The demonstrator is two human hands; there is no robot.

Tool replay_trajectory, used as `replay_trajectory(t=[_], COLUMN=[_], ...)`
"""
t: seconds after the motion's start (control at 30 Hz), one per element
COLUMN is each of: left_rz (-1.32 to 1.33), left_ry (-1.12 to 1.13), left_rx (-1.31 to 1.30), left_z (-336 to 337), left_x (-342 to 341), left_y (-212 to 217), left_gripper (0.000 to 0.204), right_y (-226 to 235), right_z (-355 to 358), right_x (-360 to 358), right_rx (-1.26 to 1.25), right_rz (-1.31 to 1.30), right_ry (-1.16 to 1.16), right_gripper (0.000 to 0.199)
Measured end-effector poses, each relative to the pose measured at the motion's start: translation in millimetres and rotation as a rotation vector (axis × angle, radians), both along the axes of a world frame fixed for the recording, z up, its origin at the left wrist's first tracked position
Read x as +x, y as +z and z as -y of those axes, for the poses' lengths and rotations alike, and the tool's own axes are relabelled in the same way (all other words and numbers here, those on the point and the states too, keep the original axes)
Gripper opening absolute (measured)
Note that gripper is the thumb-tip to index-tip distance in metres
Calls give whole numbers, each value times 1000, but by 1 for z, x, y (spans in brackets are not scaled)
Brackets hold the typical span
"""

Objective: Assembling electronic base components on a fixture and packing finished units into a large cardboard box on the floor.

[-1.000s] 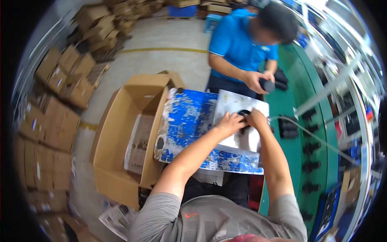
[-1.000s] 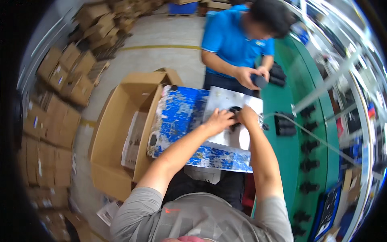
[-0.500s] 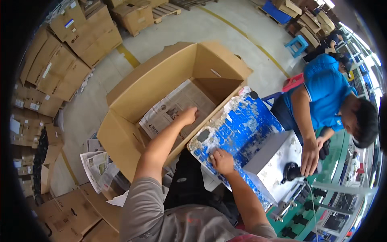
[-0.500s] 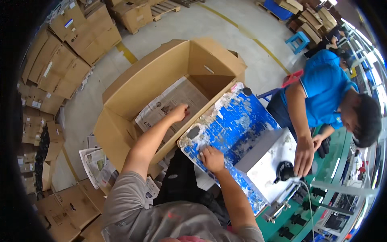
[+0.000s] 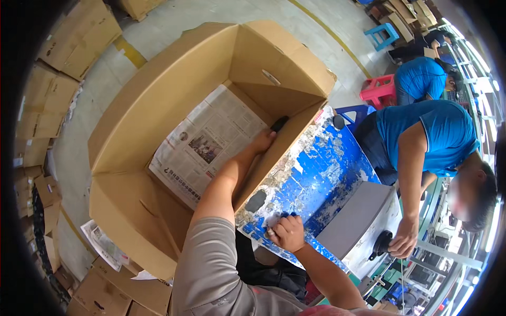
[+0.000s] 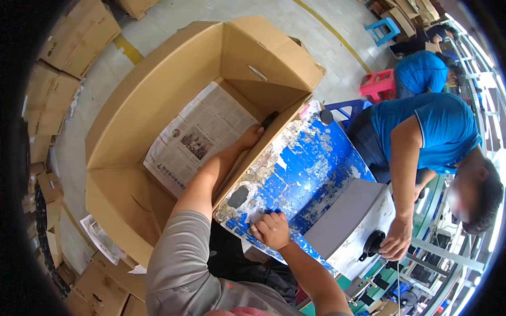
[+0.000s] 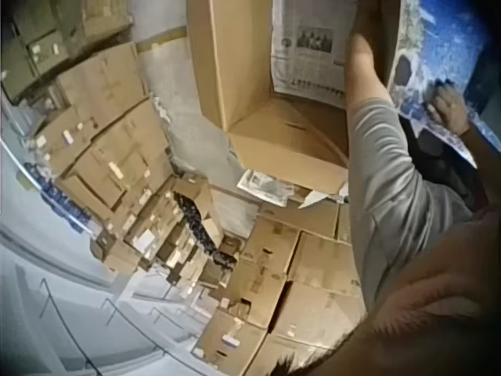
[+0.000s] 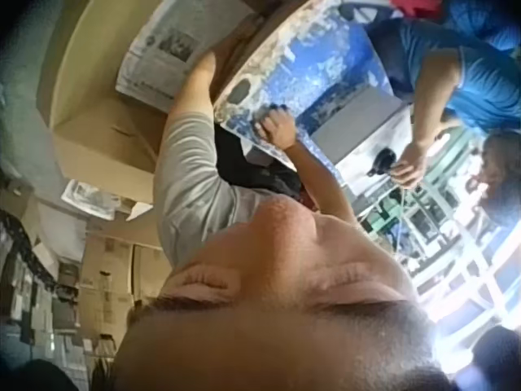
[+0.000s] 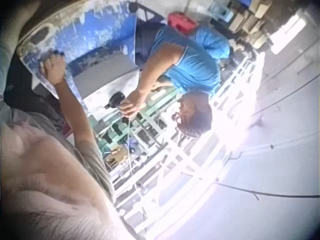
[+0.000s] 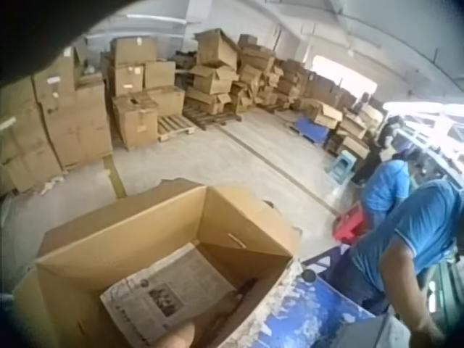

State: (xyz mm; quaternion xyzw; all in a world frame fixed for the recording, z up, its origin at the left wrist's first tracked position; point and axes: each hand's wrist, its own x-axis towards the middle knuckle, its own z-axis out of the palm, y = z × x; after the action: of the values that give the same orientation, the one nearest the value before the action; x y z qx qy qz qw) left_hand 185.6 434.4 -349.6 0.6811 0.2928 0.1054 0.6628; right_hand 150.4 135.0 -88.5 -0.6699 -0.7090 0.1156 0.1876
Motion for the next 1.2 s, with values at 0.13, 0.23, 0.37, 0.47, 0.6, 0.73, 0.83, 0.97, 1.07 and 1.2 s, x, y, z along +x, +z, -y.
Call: replay_trajectory(t=[0.13, 0.23, 0.37, 0.47, 0.6, 0.73, 0.83, 0.97, 1.07, 1.2], left_rz=[-29, -21, -55, -6, 18, 282, 612, 856, 756, 380], left_ry=[160, 85, 101, -43, 83, 89, 131, -33, 23, -114], left_rx=[102, 20, -54, -300, -290, -357, -477, -798, -577, -282], left_z=[-1, -2, -3, 7, 28, 71, 112, 165, 224, 293], left_x=[-1, -4, -60, -81, -143, -216, -261, -272, -263, -238], left_y=[12, 16, 22, 88, 168, 347, 418, 492, 516, 529], left_gripper=[53, 57, 57, 56, 62, 71, 78, 79, 70, 70], right_y=[2, 2, 6, 4, 7, 14, 22, 51, 172, 281], right_z=[2, 6, 4, 9, 9, 15, 26, 41, 78, 146], right_x=[0, -1, -10, -2, -2, -6, -5, 1, -11, -12], right_rx=[-6, -2, 79, 71, 108, 148, -9, -192, 11, 129], right_rz=[22, 10, -16, -10, -36, -55, -143, -981, -1318, -1221], right_ry=[-23, -37, -13, -46, -49, -70, -34, -387, -309, -179], right_gripper=[19, 19, 18, 16, 14, 13, 14, 32, 48, 59])
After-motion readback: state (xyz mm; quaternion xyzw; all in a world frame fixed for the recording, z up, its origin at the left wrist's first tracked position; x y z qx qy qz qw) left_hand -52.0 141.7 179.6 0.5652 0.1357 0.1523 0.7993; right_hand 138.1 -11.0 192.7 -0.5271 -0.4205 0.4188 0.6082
